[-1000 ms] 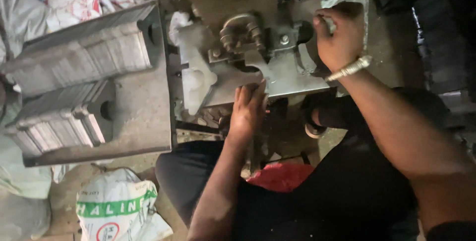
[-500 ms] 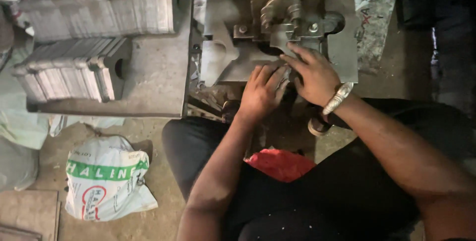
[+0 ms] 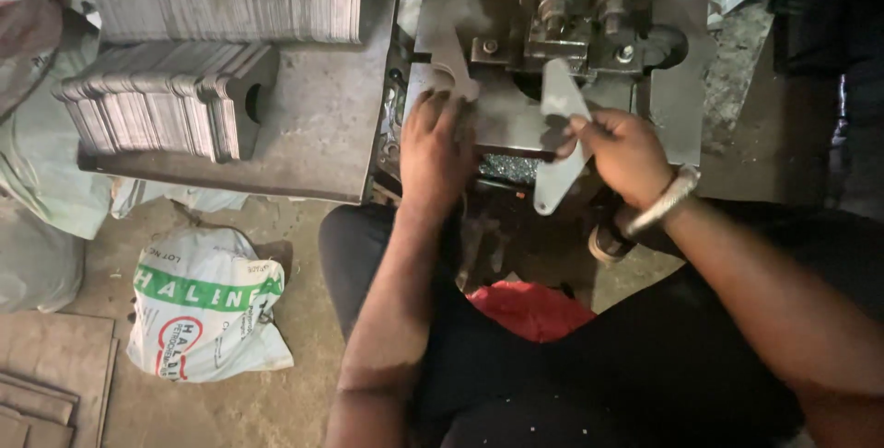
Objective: Manually feeding metal plates into a stamping press and stacking the finished parts.
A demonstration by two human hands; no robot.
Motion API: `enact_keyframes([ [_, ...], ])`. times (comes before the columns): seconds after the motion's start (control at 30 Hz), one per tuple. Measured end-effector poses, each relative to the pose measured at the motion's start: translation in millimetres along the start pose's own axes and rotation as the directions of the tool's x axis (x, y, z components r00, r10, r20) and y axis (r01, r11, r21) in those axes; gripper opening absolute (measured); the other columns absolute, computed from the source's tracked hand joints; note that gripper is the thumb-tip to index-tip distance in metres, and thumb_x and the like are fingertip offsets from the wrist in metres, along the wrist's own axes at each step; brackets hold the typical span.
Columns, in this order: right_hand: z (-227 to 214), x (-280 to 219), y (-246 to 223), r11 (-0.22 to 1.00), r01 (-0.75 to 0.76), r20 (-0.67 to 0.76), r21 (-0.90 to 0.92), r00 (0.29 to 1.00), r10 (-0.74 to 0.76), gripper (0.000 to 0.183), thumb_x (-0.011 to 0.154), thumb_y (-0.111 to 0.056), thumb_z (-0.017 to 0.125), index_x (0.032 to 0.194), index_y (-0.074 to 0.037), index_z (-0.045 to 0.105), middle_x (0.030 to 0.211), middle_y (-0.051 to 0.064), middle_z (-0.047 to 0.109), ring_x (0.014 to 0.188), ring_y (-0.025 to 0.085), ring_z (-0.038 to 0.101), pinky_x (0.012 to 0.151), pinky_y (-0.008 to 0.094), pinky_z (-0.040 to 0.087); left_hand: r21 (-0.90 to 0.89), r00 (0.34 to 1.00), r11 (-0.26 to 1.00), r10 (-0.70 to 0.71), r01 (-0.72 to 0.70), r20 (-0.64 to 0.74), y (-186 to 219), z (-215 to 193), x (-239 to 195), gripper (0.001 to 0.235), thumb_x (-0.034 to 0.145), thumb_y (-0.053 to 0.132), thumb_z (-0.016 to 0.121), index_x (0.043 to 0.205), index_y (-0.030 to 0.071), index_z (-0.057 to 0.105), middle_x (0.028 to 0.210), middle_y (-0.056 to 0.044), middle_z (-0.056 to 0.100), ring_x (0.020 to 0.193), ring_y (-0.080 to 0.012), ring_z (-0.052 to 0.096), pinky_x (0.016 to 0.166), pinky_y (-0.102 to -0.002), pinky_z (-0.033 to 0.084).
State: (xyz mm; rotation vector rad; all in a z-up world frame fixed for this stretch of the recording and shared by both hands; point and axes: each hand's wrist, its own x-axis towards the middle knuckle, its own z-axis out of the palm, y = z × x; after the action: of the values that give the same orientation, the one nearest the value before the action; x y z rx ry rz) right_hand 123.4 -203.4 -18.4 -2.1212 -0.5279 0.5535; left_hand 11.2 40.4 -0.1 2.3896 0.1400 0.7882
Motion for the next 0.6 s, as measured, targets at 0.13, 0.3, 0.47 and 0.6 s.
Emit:
enact_keyframes([
  [0.13, 1.8, 34.5, 19.2, 0.816, -0.167, 0.064, 0.554, 0.985, 0.159, 0.022, 0.107, -0.023, 0.057, 0.103, -0.006, 0.070, 0.089, 0.005, 0.076, 0.081, 0.015, 0.072, 0.064, 0.029, 0.056, 0.231, 0.999, 0.973, 0.022, -0.013, -0.038, -32.5, 9.6, -7.3, 0.028, 0.093, 0.013, 0.067, 0.120, 0.006, 0.068, 0.126, -0.019, 0.066, 0.125, -0.0405, 0.060, 0.106, -0.049, 0.049],
  [0.3, 9.3, 53.3, 12.0, 0.735, -0.232, 0.123, 0.637, 0.972, 0.199, 0.020, 0.107, -0.023, 0.057, 0.102, -0.007, 0.069, 0.092, 0.004, 0.075, 0.084, 0.016, 0.073, 0.063, 0.030, 0.056, 0.139, 0.997, 0.988, -0.065, 0.061, 0.027, -49.7, 6.5, -9.9, 0.035, 0.090, 0.009, 0.065, 0.124, 0.000, 0.067, 0.126, -0.021, 0.065, 0.122, -0.0401, 0.060, 0.105, -0.049, 0.049],
  [0.47, 9.6, 58.7, 19.0, 0.738, -0.232, 0.092, 0.634, 0.970, 0.225, 0.022, 0.108, -0.025, 0.056, 0.104, -0.006, 0.068, 0.096, 0.006, 0.075, 0.086, 0.016, 0.073, 0.063, 0.028, 0.055, 0.182, 0.999, 0.982, 0.042, -0.048, 0.034, -53.3, 9.6, -3.1, 0.035, 0.086, 0.007, 0.068, 0.121, 0.002, 0.068, 0.122, -0.018, 0.066, 0.122, -0.0400, 0.062, 0.105, -0.049, 0.049],
  [0.6, 13.1, 54.9, 28.5, 0.720, -0.224, 0.092, 0.657, 0.971, 0.219, 0.023, 0.109, -0.025, 0.055, 0.106, -0.006, 0.068, 0.096, 0.006, 0.075, 0.086, 0.017, 0.072, 0.065, 0.029, 0.055, 0.068, 0.998, 0.996, 0.056, -0.056, 0.000, -33.7, -6.9, 4.4, 0.041, 0.080, 0.004, 0.065, 0.121, 0.001, 0.068, 0.120, -0.018, 0.067, 0.119, -0.0398, 0.062, 0.104, -0.048, 0.051],
])
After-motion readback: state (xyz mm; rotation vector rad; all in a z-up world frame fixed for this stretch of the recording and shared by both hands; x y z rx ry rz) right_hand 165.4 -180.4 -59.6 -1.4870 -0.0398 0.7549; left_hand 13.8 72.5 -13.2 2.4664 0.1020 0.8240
